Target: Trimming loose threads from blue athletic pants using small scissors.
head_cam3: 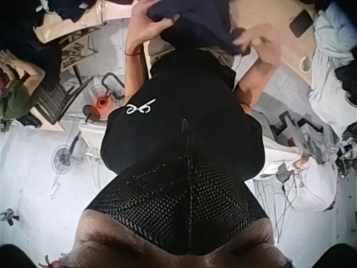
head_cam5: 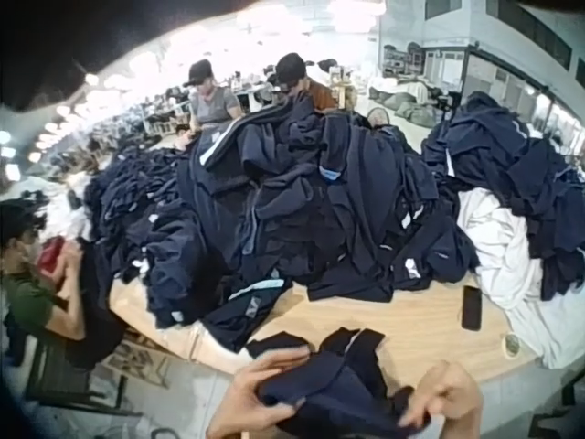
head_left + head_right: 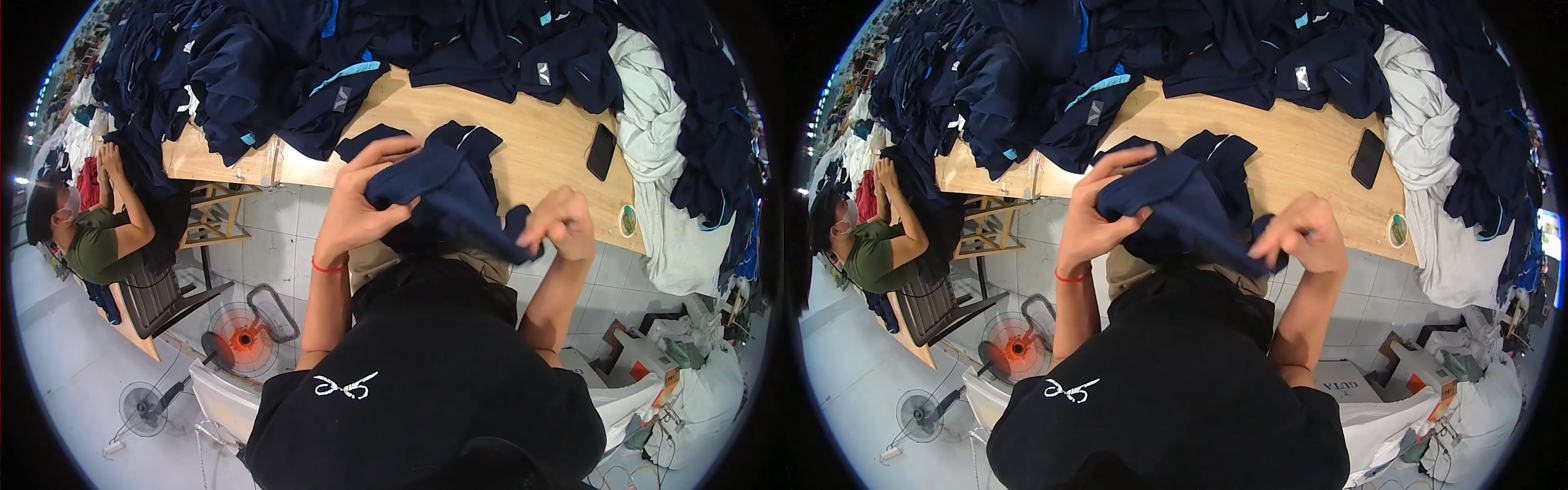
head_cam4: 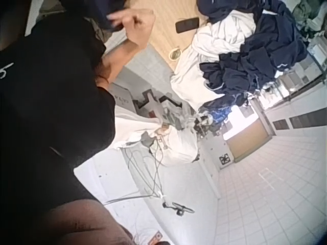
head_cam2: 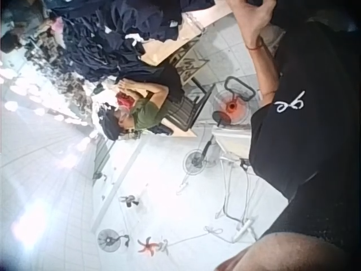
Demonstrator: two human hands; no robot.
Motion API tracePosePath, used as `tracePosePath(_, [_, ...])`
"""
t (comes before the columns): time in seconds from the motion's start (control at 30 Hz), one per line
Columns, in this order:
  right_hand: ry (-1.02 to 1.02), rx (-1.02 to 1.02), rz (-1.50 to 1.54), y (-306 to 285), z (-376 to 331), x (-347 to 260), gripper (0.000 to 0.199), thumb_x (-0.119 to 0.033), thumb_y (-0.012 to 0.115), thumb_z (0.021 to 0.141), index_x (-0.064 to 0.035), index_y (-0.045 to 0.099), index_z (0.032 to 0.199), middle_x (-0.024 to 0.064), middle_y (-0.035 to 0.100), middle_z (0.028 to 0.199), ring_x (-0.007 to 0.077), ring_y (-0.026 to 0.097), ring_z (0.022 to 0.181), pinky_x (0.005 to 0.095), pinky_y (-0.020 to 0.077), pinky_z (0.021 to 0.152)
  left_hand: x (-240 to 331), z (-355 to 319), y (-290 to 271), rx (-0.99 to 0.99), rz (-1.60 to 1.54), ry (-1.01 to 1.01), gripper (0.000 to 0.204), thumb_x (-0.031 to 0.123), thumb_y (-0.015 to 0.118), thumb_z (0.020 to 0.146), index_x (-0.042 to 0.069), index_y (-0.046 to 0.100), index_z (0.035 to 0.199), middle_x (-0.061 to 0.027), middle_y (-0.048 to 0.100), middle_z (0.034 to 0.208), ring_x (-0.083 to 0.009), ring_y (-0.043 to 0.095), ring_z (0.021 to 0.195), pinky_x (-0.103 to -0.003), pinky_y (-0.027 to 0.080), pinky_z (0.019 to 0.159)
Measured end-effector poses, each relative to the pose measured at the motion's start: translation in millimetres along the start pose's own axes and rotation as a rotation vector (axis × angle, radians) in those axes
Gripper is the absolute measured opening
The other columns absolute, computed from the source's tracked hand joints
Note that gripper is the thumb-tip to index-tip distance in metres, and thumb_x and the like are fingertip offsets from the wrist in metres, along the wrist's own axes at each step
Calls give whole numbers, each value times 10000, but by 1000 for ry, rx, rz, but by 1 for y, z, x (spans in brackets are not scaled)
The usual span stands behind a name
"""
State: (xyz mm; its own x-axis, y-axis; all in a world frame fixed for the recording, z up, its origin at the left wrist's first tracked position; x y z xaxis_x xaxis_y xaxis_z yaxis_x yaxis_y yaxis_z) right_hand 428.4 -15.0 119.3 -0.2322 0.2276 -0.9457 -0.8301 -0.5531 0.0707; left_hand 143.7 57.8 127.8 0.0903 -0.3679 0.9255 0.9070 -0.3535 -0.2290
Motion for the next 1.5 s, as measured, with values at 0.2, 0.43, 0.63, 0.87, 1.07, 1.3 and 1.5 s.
tracePosePath(0.2, [373,637,-285,-19,17,12,356,-249,682,1095,95,774,1083,192,812,1034,187,773,946,282,586,829,-3,4,4,-135,-299,-15,392,7,766,727,-43,780,1116,-197,722,1398,-271,708,1226,-384,521,1072])
tracePosePath(0.43, [281,323,-230,52,65,27,265,-104,869,908,16,771,1123,51,698,983,149,646,920,292,499,837,7,9,15,-66,-237,28,342,-53,773,706,-25,790,1046,-120,749,1158,-231,720,1070,-346,549,946])
tracePosePath(0.63, [100,549,-909,43,46,-12,315,142,754,702,-13,726,975,70,650,818,171,617,702,269,452,628,-6,-9,1,185,319,34,489,-139,674,555,15,800,1001,-88,604,950,-245,605,831,-326,496,742])
tracePosePath(0.87, [-248,1135,-1272,30,-12,-43,334,145,769,737,-38,620,973,69,626,840,165,573,723,275,463,661,36,-25,-26,660,666,337,549,-98,838,613,31,823,1146,-90,649,1021,-238,653,882,-330,533,756])
tracePosePath(1.07, [-312,1397,-1332,7,-35,-68,296,102,772,786,-50,570,942,47,618,836,131,533,737,258,409,663,47,-43,-59,841,733,318,475,-1,936,703,13,811,1160,-89,660,1044,-218,671,916,-314,550,783])
tracePosePath(1.3, [-309,1455,-1315,1,-40,-72,342,32,858,798,-47,557,940,31,587,883,144,540,799,263,437,753,44,-47,-72,878,709,292,459,84,974,755,17,798,1174,-75,635,1064,-188,647,903,-296,532,739])
tracePosePath(1.5, [-296,1470,-1332,-3,-43,-76,328,42,877,821,-39,594,965,-3,568,896,103,525,794,241,440,759,41,-53,-75,903,676,306,490,127,994,763,7,787,1190,-83,625,1089,-184,643,927,-292,536,737])
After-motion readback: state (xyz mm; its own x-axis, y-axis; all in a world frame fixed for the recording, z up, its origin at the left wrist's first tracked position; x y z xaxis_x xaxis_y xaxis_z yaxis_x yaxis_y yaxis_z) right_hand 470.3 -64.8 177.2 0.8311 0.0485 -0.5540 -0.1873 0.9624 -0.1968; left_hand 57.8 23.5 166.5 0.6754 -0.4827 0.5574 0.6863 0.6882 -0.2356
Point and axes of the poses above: each hand's wrist, its own z-axis towards the middle knuckle, its own y-axis out of the palm, x = y × z, the point moved 7 cm from there along z, towards the middle knuckle
